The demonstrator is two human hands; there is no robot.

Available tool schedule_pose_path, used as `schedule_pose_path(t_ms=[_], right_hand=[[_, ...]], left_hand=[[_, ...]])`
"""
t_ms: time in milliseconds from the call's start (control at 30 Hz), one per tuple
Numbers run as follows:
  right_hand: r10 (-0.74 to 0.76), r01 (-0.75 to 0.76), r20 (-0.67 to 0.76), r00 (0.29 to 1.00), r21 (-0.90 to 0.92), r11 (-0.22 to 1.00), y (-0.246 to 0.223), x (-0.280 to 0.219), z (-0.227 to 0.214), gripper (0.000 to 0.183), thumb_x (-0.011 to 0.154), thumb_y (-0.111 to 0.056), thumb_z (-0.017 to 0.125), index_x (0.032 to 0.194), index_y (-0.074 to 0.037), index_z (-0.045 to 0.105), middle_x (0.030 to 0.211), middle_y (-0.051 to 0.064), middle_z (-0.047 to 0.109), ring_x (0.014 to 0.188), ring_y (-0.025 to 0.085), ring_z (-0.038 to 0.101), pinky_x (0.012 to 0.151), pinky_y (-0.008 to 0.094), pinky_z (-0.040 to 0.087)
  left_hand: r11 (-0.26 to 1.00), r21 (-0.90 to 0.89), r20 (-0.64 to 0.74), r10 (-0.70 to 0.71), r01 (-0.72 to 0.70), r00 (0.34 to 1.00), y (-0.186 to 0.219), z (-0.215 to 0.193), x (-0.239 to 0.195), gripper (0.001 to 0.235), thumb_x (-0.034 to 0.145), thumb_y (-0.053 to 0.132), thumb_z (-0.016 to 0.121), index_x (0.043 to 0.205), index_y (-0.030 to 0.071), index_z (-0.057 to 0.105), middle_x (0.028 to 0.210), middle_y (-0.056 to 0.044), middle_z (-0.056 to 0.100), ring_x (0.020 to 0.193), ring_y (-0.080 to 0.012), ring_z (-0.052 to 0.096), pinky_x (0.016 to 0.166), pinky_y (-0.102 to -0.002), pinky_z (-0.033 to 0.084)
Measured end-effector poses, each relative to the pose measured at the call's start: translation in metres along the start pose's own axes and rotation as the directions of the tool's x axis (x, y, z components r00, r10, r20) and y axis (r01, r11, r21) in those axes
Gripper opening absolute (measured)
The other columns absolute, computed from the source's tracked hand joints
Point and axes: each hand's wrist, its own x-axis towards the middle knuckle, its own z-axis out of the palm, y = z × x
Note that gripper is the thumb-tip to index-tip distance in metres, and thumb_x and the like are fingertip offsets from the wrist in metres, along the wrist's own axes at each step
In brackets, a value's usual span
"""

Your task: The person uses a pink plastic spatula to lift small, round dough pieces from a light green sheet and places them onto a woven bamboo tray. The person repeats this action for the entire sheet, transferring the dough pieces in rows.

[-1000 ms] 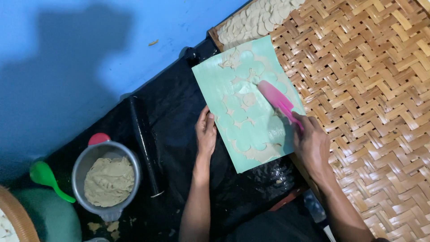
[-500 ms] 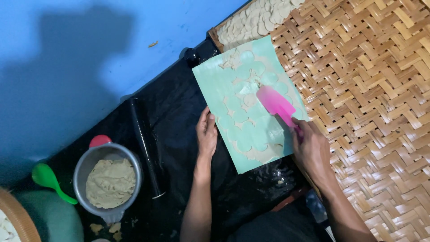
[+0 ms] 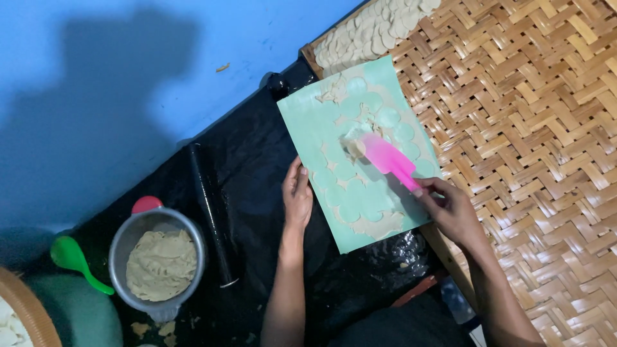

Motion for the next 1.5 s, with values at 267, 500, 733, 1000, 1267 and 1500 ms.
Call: schedule_pose_path(t_ms=[267,500,733,1000,1267,1500], right_hand=[[0.0,0.006,-0.014,1.0,0.405,0.914,0.028,0.037,-0.031,0.027,0.101,-0.021,0.064,0.123,-0.007,0.07,0.084,0.006,0.071,0.061,0.011,0.054,0.054,0.026,0.041],[0.021,0.175,-0.281,0.959,0.653,0.737,0.064,0.137,-0.072,0.026,0.105,-0.013,0.066,0.128,-0.002,0.068,0.094,-0.001,0.066,0.074,0.007,0.058,0.063,0.022,0.044],[-0.041,0.266,-0.434,0.9,0.475,0.839,0.053,0.226,-0.132,0.019,0.11,-0.014,0.067,0.122,0.001,0.066,0.093,0.001,0.071,0.07,0.007,0.061,0.057,0.024,0.047],[-0.179,0.407,-0.565,0.805,0.307,0.86,0.081,0.346,-0.176,0.02,0.105,-0.004,0.065,0.123,0.005,0.068,0.093,0.005,0.074,0.074,0.01,0.071,0.061,0.026,0.055],[-0.231,0.474,-0.541,0.809,0.368,0.8,0.084,0.385,-0.198,0.012,0.116,-0.008,0.072,0.114,0.004,0.075,0.095,0.007,0.072,0.079,0.014,0.069,0.067,0.031,0.053],[-0.634,0.694,-0.63,0.447,-0.203,0.691,0.113,0.419,-0.206,0.016,0.097,0.006,0.065,0.111,0.01,0.072,0.11,0.017,0.076,0.096,0.028,0.073,0.078,0.038,0.058]], left_hand=[[0.996,-0.067,-0.037,-0.053,0.051,0.998,-0.001,0.0,0.002,0.044,0.109,0.013,0.05,0.149,-0.005,0.046,0.142,-0.015,0.058,0.128,-0.0196,0.056,0.11,-0.032,0.044],[0.994,-0.078,-0.014,-0.072,0.071,0.997,0.011,0.01,-0.001,0.045,0.108,0.012,0.048,0.149,-0.005,0.044,0.143,-0.016,0.057,0.132,-0.0219,0.055,0.114,-0.034,0.042],[0.996,-0.05,-0.046,-0.077,0.075,0.996,0.02,0.02,0.0,0.045,0.108,0.011,0.047,0.149,-0.007,0.044,0.144,-0.018,0.056,0.133,-0.0231,0.054,0.114,-0.035,0.041],[0.994,-0.051,-0.09,-0.099,0.095,0.991,0.013,0.016,0.001,0.044,0.107,0.01,0.046,0.148,-0.007,0.044,0.142,-0.019,0.056,0.131,-0.0232,0.055,0.113,-0.035,0.042],[0.996,-0.062,-0.104,-0.074,0.068,0.992,0.002,0.008,0.005,0.041,0.108,0.008,0.046,0.146,-0.008,0.046,0.139,-0.018,0.058,0.128,-0.0227,0.057,0.111,-0.036,0.045],[0.995,-0.05,-0.112,-0.086,0.081,0.99,0.007,0.011,0.007,0.041,0.108,0.008,0.045,0.146,-0.008,0.046,0.14,-0.018,0.057,0.128,-0.0217,0.057,0.111,-0.035,0.044]])
